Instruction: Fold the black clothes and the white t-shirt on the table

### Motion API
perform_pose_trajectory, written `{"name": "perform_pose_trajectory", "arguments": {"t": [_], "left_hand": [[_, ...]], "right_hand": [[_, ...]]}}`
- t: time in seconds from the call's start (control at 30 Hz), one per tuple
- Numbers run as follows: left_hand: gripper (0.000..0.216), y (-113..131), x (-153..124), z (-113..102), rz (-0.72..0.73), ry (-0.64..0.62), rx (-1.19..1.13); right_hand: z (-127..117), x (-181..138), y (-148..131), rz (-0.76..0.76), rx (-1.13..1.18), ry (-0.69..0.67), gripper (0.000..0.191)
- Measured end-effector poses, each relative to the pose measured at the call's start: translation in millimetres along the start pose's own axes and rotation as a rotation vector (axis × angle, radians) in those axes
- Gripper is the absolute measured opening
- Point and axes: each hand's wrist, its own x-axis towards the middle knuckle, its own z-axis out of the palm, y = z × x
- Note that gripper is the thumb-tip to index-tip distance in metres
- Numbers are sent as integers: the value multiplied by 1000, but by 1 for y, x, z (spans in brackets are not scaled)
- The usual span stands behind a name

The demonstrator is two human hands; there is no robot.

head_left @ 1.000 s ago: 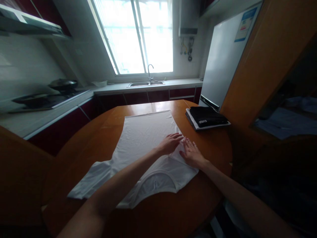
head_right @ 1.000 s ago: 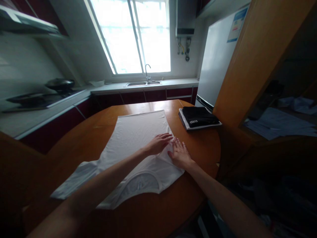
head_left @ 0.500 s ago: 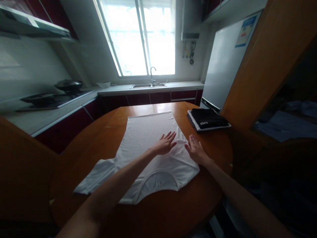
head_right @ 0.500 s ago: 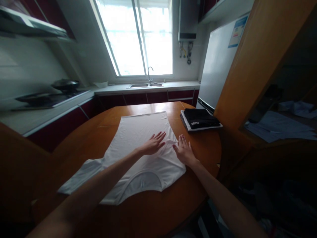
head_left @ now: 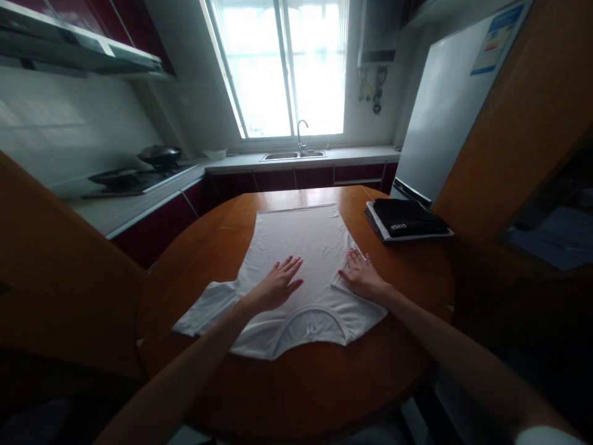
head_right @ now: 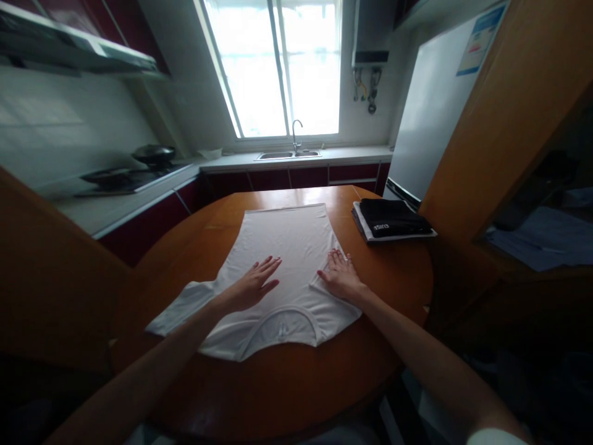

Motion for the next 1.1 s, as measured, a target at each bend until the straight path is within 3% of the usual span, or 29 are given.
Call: {"name": "perform_pose_trajectory", "arguments": {"t": [0.2, 0.37, 0.43, 0.6, 0.67, 0.77, 1.0, 1.1], "left_hand": [[56, -6, -11, 13, -59, 90, -80], [55, -10, -11, 22, -50, 162, -138], [54, -12, -11, 20, -55, 208, -166], [53, -23, -14, 4, -109, 378, -235], [51, -29, -16, -4, -151, 449, -244], [48, -39, -19, -13, -231, 521, -249], [42, -60, -23, -22, -340, 637, -251], [41, -66, -24, -22, -361, 661, -257]], "right_hand": [[-23, -7, 20, 99, 89, 295, 67], [-1, -26, 3, -78, -7, 124, 66], [2, -27, 3, -68, 13, 143, 64], [-12, -16, 32, 166, 180, 557, 63], [-16, -14, 39, 188, 219, 639, 63], [-14, -16, 35, 137, 191, 573, 63], [5, -25, 10, 6, 6, 122, 67], [8, -24, 12, 23, -8, 134, 66]]}}
